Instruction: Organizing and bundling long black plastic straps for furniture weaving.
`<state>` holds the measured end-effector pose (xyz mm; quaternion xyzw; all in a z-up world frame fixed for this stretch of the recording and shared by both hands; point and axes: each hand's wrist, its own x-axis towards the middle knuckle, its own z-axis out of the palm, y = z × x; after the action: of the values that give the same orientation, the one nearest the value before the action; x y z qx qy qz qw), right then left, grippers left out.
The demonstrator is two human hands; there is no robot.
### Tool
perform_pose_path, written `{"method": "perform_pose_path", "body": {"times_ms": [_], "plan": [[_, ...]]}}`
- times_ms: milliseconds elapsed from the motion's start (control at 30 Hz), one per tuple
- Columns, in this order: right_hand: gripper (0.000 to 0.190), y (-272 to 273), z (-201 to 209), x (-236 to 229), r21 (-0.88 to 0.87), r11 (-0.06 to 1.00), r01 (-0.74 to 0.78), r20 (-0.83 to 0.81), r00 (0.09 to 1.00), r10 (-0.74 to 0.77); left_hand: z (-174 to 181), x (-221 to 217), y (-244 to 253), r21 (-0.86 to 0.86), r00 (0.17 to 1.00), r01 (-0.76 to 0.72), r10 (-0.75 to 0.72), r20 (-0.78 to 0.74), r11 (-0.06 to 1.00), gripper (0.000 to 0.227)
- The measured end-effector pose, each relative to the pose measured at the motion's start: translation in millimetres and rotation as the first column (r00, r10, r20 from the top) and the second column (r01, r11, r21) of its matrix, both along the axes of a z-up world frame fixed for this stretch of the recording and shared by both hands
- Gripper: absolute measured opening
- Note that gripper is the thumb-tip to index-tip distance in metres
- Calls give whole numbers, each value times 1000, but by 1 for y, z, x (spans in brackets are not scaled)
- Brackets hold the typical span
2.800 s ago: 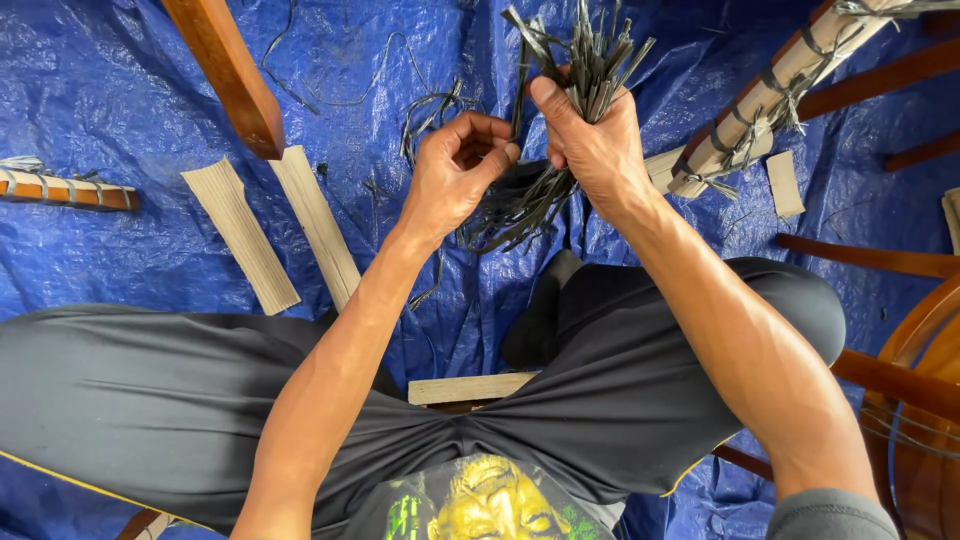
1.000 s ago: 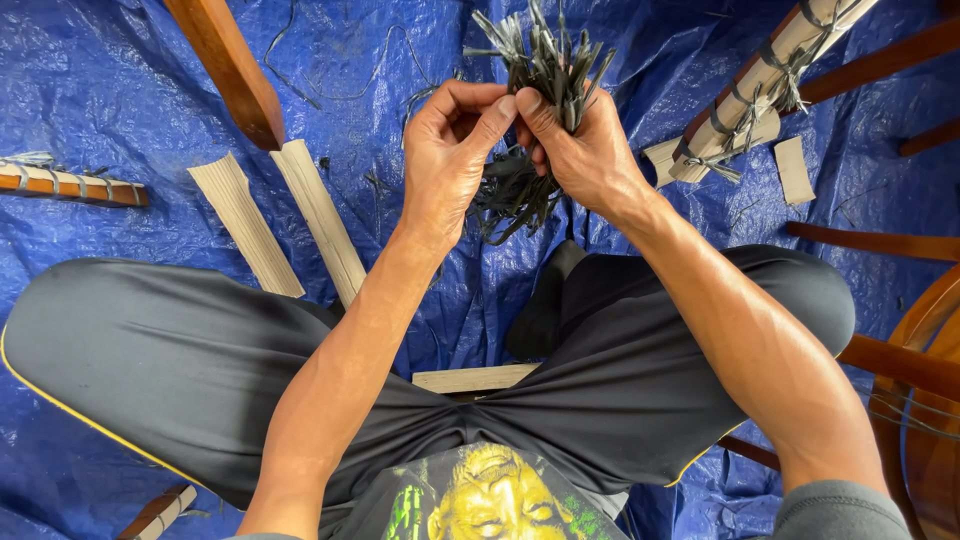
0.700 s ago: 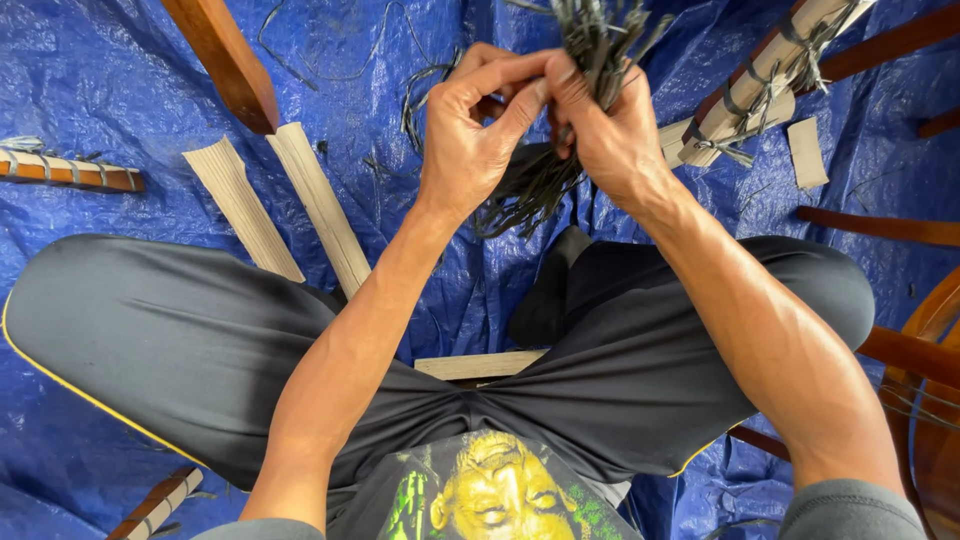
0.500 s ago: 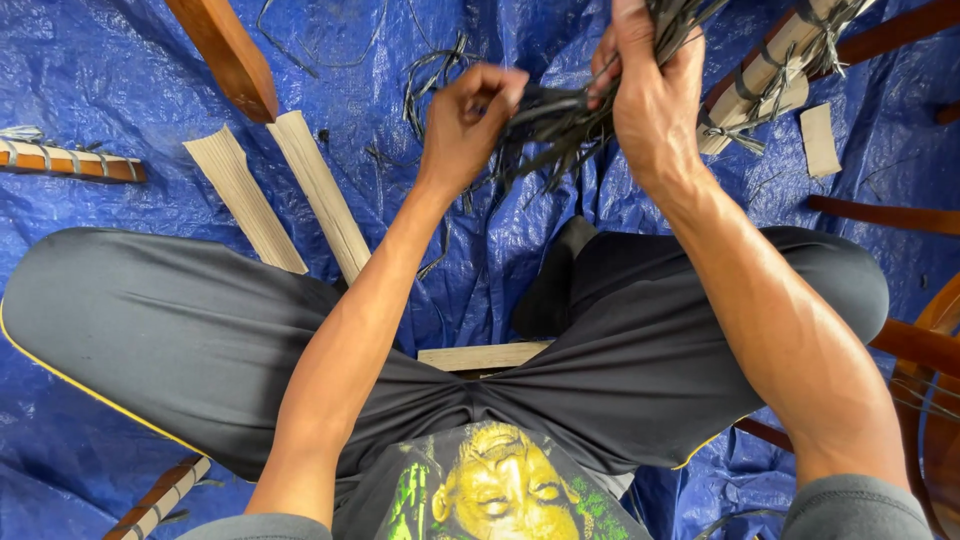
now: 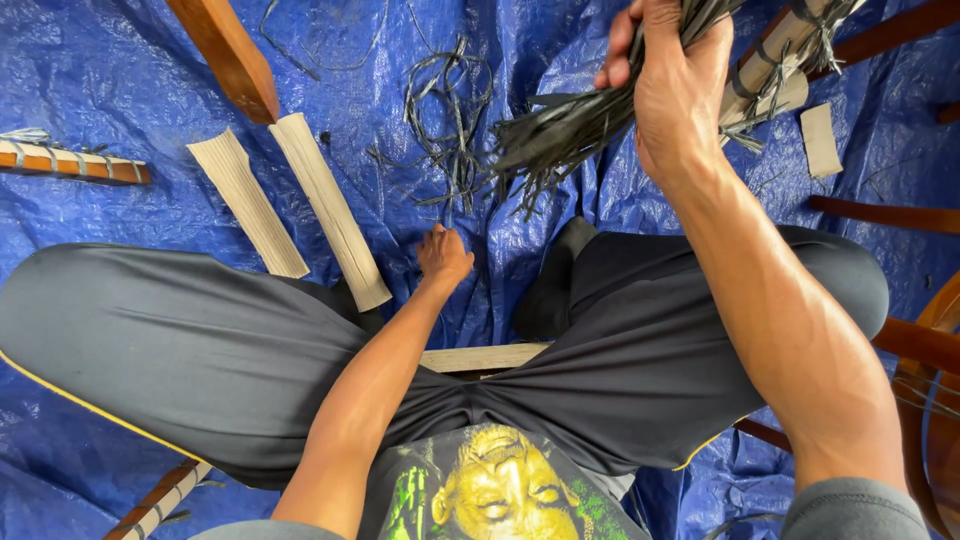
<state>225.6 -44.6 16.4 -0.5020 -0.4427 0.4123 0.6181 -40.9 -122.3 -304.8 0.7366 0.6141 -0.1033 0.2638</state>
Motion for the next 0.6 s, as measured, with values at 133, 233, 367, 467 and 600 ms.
{"method": "perform_pose_path", "body": {"times_ms": [133, 233, 367, 467, 600], "plan": [[32, -5, 7, -3, -39, 998, 42, -71, 996, -45, 10, -6, 49, -244, 994, -19, 44, 96, 970, 38], [31, -6, 15, -7, -68, 995, 72, -61, 995, -77, 56, -11, 92, -155, 785, -224, 272, 556, 962, 14], [37, -6, 17, -12, -145, 985, 93, 78, 994, -82, 164, -13, 134, -145, 440, -291, 267, 857, 946, 11], [37, -2, 12, -21, -292, 955, 59, 42, 998, -49, 227, -15, 142, -142, 290, -271, 221, 931, 952, 14], [42, -3, -3, -29, -517, 856, -32, -52, 999, 6, 288, -16, 135, -83, 13, -145, 85, 996, 986, 21]]}}
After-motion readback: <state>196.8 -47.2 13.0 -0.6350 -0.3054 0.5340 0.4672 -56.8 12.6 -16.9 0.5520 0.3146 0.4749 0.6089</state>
